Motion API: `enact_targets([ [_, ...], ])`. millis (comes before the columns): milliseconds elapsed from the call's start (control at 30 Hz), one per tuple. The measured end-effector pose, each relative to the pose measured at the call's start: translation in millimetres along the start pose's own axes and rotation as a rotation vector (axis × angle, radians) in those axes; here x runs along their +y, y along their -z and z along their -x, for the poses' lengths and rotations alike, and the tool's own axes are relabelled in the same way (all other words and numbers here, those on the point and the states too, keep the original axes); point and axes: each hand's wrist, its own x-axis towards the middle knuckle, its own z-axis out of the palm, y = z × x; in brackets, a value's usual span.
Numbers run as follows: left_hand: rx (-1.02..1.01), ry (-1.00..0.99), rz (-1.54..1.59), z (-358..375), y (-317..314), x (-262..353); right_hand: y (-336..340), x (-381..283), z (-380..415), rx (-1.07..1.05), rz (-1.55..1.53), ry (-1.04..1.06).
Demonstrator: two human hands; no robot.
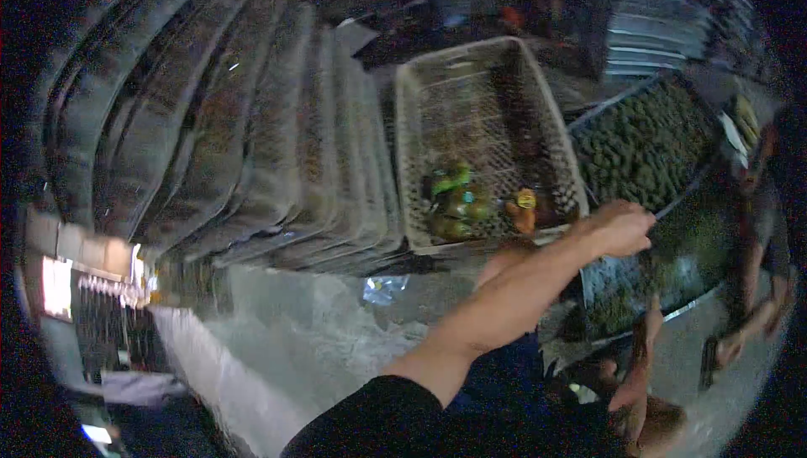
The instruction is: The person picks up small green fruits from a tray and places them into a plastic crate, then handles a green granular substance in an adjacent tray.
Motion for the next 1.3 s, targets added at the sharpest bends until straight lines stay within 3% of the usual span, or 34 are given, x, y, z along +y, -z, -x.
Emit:
enact_targets([
  [133,-0.073,0.101,0.054,-10.2,-3.2,-1.2,8.2,-10.8,-1.2,-0.103,-0.287,-0.062],
  [167,-0.155,0.14,-0.019,4.5,36.4,21.0,10.0,-13.1,2.8,-0.117,-0.366,-0.08],
  [200,-0.131,0.172,-0.035,2.3,23.2,9.6,14.3,-14.1,3.2,-0.116,-0.44,-0.094],
  [267,0.186,0.022,0.127,-8.2,-17.9,-17.2,16.2,-17.9,7.1,-0.078,-0.591,-0.096],
  [367,0.178,0.045,0.047,15.4,8.9,-15.7,10.5,-32.5,16.8,0.036,-0.791,-0.013],
  [400,0.198,0.056,0.025,26.6,28.6,-6.1,15.2,-16.3,-1.8,-0.122,-0.801,-0.024],
  [467,-0.079,0.241,-0.041,64.8,69.1,26.3,28.6,27.5,-48.5,-0.442,-0.782,-0.044],
  [567,0.035,0.274,-0.06,115.0,88.0,44.7,-6.1,-25.4,-20.4,-0.297,-0.774,-0.064],
  [733,0.197,0.408,-0.187,191.7,71.2,30.9,-33.6,-74.9,-0.4,-0.319,-0.731,-0.059],
  [867,0.346,0.506,-0.178,199.8,65.1,36.3,-36.4,-101.5,18.9,-0.363,-0.717,-0.046],
  [1000,0.267,0.623,-0.194,190.9,77.5,55.1,-29.8,-113.7,42.4,-0.295,-1.16,-0.132],
  [1033,0.259,0.646,-0.205,186.8,76.1,56.3,-17.5,-58.7,-18.2,-0.421,-1.093,-0.029],
  [1133,0.346,0.549,-0.23,182.1,63.3,44.6,-27.9,-75.2,5.1,-0.285,-0.909,-0.044],
  [1200,0.269,0.545,-0.26,179.5,63.3,41.8,-30.4,-82.8,13.2,-0.255,-0.864,-0.042],
  [1300,0.368,0.477,-0.271,178.9,56.6,43.5,-31.6,-91.6,20.1,-0.236,-0.801,-0.026],
])
